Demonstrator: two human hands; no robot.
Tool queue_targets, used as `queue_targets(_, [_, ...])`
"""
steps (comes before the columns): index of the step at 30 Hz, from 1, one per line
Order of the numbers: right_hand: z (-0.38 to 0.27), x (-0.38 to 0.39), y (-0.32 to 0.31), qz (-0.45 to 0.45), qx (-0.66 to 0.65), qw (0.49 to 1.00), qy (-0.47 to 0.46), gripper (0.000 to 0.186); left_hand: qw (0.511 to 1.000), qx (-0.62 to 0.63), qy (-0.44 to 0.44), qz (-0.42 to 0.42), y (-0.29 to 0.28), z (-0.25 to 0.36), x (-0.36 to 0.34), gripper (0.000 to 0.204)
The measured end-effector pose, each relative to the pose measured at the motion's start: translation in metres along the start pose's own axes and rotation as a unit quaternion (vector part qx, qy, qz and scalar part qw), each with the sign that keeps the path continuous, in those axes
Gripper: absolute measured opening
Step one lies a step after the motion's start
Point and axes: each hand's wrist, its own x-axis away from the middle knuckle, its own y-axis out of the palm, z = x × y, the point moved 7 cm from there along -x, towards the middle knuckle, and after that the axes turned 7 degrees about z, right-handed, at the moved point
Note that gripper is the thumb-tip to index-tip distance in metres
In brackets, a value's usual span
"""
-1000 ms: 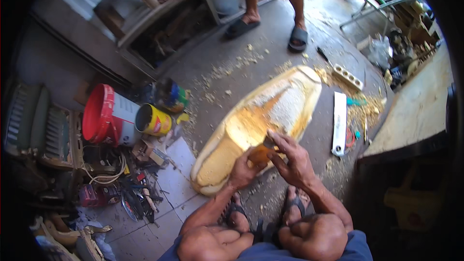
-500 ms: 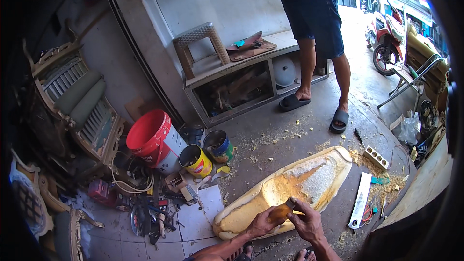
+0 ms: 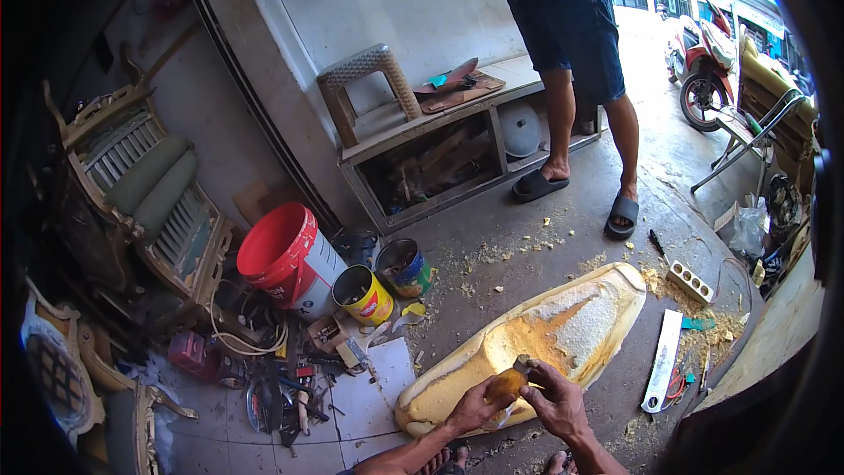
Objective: The person shapes a large piece of yellow foam by hand using a metal scraper and a small knife, shaving off thin layers to smooth the surface. They turn the foam over, apply adhesive from a plastic bottle, and continue scraping and trimming the edges at a low workspace.
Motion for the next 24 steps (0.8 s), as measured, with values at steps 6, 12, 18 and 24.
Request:
queue_targets(6, [0.006,0.002,0.000,-0.017,0.041,0.999,0.029,0.052,0.998,0.055,-0.018,-0.014,0.002,0.000,0.008,0.067])
queue_targets(12, [0.012,0.002,-0.005,0.008,0.003,0.999,0.047,0.050,0.999,0.037,-0.019,-0.026,0.004,0.006,0.008,0.068])
queue_targets(18, [0.015,0.002,-0.005,0.019,-0.005,0.998,0.058,0.050,0.999,0.019,-0.023,-0.022,0.003,0.005,0.009,0.069])
queue_targets(24, [0.021,0.000,0.000,-0.025,-0.001,0.998,0.064,0.052,0.999,-0.040,-0.006,0.007,-0.006,0.002,0.007,0.068])
